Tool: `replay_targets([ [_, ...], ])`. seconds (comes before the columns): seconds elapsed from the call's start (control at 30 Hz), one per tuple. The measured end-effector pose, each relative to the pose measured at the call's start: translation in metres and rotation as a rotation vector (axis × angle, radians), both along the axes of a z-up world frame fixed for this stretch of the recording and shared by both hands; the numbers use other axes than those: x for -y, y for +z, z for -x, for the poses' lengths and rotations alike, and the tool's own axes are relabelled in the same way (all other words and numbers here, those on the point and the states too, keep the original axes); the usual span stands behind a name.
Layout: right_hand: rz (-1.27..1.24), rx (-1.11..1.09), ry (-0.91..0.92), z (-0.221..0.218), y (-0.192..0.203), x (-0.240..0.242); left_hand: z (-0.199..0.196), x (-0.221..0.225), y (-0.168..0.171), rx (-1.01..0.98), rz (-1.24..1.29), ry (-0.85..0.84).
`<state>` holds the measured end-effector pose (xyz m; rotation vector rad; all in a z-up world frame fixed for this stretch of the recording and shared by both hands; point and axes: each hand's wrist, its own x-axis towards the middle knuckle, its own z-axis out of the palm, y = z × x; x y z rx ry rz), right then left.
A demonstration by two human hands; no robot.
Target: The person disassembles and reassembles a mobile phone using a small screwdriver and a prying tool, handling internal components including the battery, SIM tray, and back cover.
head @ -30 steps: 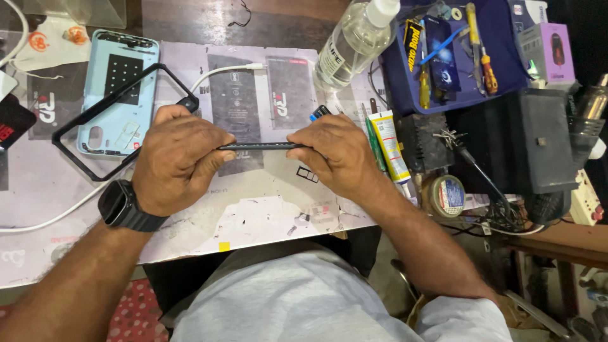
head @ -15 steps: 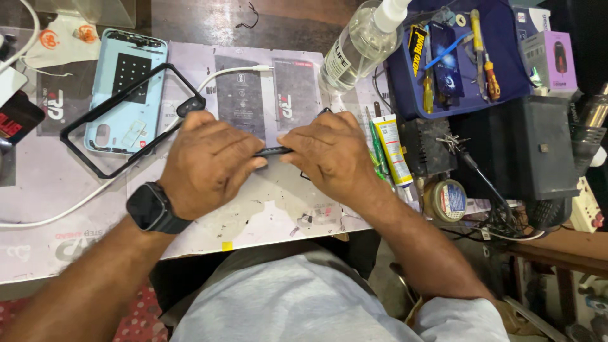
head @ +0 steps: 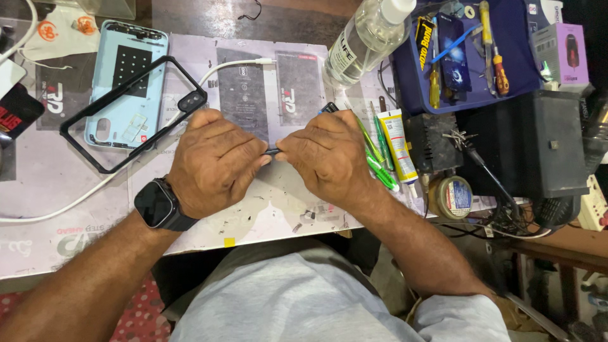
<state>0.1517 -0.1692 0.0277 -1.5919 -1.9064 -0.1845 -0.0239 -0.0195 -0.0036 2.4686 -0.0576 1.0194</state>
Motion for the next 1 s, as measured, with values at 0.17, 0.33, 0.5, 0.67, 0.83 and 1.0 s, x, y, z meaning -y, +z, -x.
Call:
replay_targets([
  [0.17,-0.004,0.003,-0.003,0.001,0.001,0.0,0.0,0.001,-0.003,0.016,0.02,-0.002],
  [0.33,0.09,-0.04,0.008,-0.014,0.009,0.008,0.0,0.0,0.001,0.009,0.009,-0.011],
  [0.5,0.136,-0.227,0.043,-0.041,0.003,0.027,0.002,-0.001,0.001,-0.009,0.037,-0.021],
  [0.67,0.121,-0.255,0.024,-0.042,-0.011,0.035,0.001,0.0,-0.001,-0.015,0.023,-0.013],
  [0.83,0.065,-0.232,0.027,-0.041,-0.014,0.031,0.0,0.0,-0.003,-0.019,0.032,-0.01],
  [1.0,0.055,-0.242,0.016,-0.039,-0.011,0.028,0.001,0.0,-0.005,-0.023,0.025,-0.006],
])
